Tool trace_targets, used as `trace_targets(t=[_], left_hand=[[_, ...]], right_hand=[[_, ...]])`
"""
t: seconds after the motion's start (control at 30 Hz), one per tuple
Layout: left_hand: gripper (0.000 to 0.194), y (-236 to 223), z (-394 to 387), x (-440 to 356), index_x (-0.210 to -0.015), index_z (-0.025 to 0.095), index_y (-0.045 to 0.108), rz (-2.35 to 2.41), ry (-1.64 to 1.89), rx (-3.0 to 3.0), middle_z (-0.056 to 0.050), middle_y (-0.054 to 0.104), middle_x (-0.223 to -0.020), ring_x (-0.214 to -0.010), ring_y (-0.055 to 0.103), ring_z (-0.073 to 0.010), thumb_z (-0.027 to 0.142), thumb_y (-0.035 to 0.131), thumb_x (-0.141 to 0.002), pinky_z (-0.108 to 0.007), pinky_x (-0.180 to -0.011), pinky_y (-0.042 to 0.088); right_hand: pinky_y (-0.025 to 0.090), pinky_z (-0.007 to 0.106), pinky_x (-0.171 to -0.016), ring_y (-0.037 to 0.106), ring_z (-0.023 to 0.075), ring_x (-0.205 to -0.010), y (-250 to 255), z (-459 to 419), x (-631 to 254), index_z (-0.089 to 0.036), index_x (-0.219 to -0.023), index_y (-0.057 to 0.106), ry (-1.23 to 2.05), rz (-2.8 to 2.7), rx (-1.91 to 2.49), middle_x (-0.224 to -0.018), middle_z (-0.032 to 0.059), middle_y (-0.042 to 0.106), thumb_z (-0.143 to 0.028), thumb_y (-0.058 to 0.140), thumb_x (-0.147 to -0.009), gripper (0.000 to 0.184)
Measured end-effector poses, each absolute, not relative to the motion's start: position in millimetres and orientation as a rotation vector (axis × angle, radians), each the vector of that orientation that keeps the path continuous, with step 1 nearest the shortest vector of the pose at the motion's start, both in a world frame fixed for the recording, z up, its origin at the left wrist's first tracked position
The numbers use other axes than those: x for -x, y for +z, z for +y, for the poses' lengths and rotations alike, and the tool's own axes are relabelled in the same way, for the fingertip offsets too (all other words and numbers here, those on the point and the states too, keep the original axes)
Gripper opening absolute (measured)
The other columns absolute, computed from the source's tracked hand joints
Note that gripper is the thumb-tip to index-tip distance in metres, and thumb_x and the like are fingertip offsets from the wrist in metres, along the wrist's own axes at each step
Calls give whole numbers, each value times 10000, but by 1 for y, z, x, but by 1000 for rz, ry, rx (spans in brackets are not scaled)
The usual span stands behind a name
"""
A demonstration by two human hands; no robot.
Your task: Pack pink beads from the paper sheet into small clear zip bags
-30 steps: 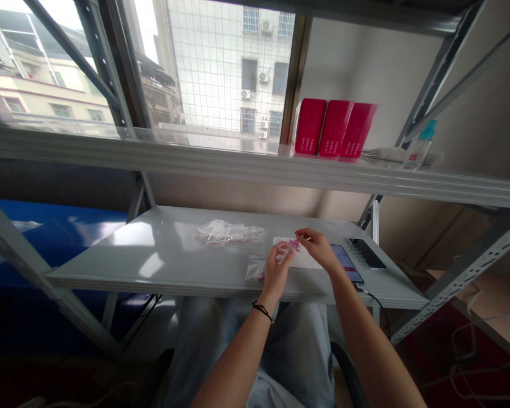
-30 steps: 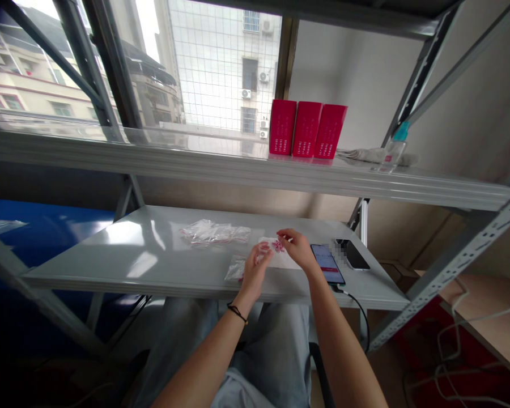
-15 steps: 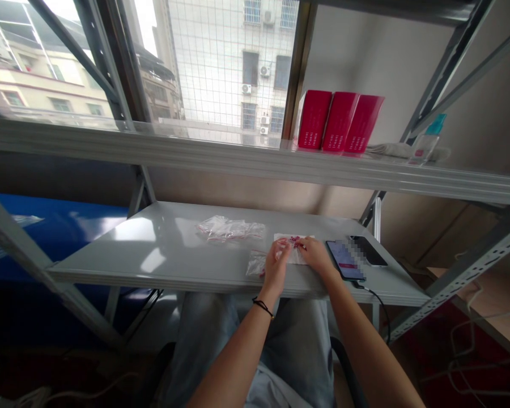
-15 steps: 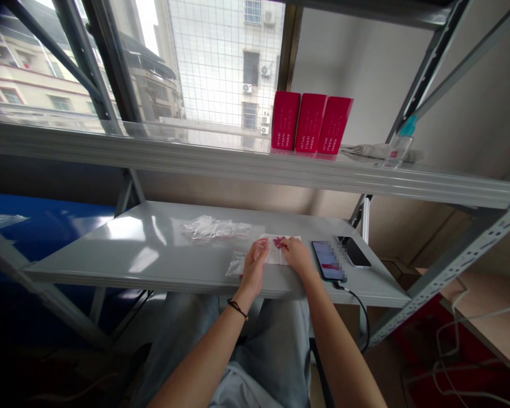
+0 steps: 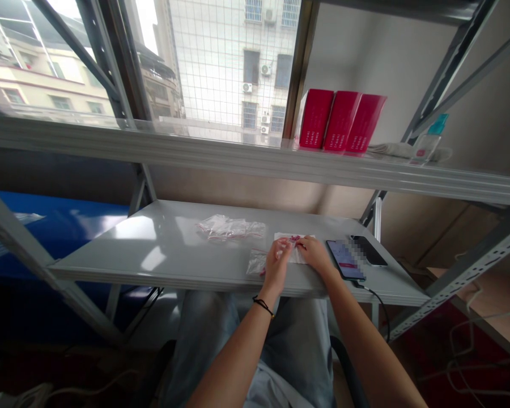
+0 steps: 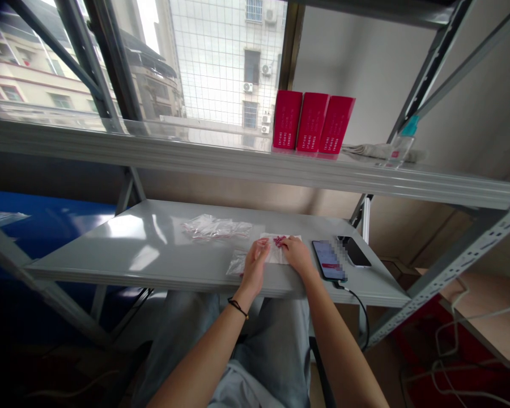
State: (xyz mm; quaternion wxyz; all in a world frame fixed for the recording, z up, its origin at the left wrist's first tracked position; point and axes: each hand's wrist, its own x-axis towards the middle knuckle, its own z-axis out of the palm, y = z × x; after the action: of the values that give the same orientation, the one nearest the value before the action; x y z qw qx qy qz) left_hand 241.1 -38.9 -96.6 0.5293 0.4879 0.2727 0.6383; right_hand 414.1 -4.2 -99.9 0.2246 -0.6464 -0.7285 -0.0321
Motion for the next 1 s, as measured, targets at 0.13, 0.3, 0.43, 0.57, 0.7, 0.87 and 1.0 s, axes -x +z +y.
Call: trace_targets(t=[0.13, 0.3, 0.43, 0.57, 0.7, 0.87, 1.0], left_hand=[[330, -97, -39, -241, -1026, 232, 692, 665, 1515, -1163, -61, 729, -1097, -1089, 654, -251, 530, 690, -885, -349, -965, 493], [348, -96, -40, -240, -1006, 229, 694, 674, 1516, -1173, -68, 728, -1119, -1110, 644, -255, 553, 690, -880, -345, -968, 481], [338, -97, -40, -240, -1018, 233, 698, 676, 1516, -1178, -62, 730, -1105, -1094, 648, -251, 543, 689, -883, -347, -966, 482], [318, -98, -39, -241, -1026, 238, 698, 678, 1512, -1171, -54, 733, -1089, -1077, 654, -248, 523, 690, -885, -344, -951, 489], [302, -97, -40, -240, -1012, 242, 697, 685, 1504, -1168, -48, 736, -1099, -1085, 651, -250, 515, 697, -882, -344, -944, 487], [307, -96, -41, -240, -989, 237, 689, 692, 1502, -1162, -51, 734, -1086, -1084, 648, -256, 522, 698, -876, -351, -942, 487], [307, -96, -41, -240, -994, 240, 693, 691, 1497, -1153, -48, 728, -1083, -1082, 642, -255, 522, 699, -873, -347, -940, 485]], right_hand=[[453, 258, -876, 668, 212, -990, -102, -4, -416, -203, -1011, 777, -94, -2000, 1779, -1048, 79, 746, -175, 538, -985, 242], [456, 256, -891, 669, 209, -999, -102, -4, -418, -204, -1033, 776, -88, -2016, 1772, -1053, 78, 747, -185, 562, -979, 221], [457, 260, -885, 666, 211, -1004, -101, -5, -417, -213, -1012, 777, -91, -2041, 1762, -1059, 79, 742, -189, 555, -989, 225], [453, 263, -878, 663, 217, -1000, -101, -5, -416, -213, -997, 770, -92, -2055, 1757, -1054, 86, 735, -190, 538, -1003, 233], [451, 265, -873, 659, 218, -989, -101, -4, -416, -203, -984, 756, -71, -2053, 1747, -1036, 93, 728, -186, 538, -1006, 219], [455, 273, -886, 653, 217, -980, -102, -6, -414, -192, -965, 746, -19, -1997, 1701, -1036, 100, 722, -176, 550, -983, 198], [480, 309, -874, 659, 229, -933, -93, -10, -414, -171, -951, 740, 36, -1889, 1626, -1012, 117, 724, -207, 529, -966, 215]])
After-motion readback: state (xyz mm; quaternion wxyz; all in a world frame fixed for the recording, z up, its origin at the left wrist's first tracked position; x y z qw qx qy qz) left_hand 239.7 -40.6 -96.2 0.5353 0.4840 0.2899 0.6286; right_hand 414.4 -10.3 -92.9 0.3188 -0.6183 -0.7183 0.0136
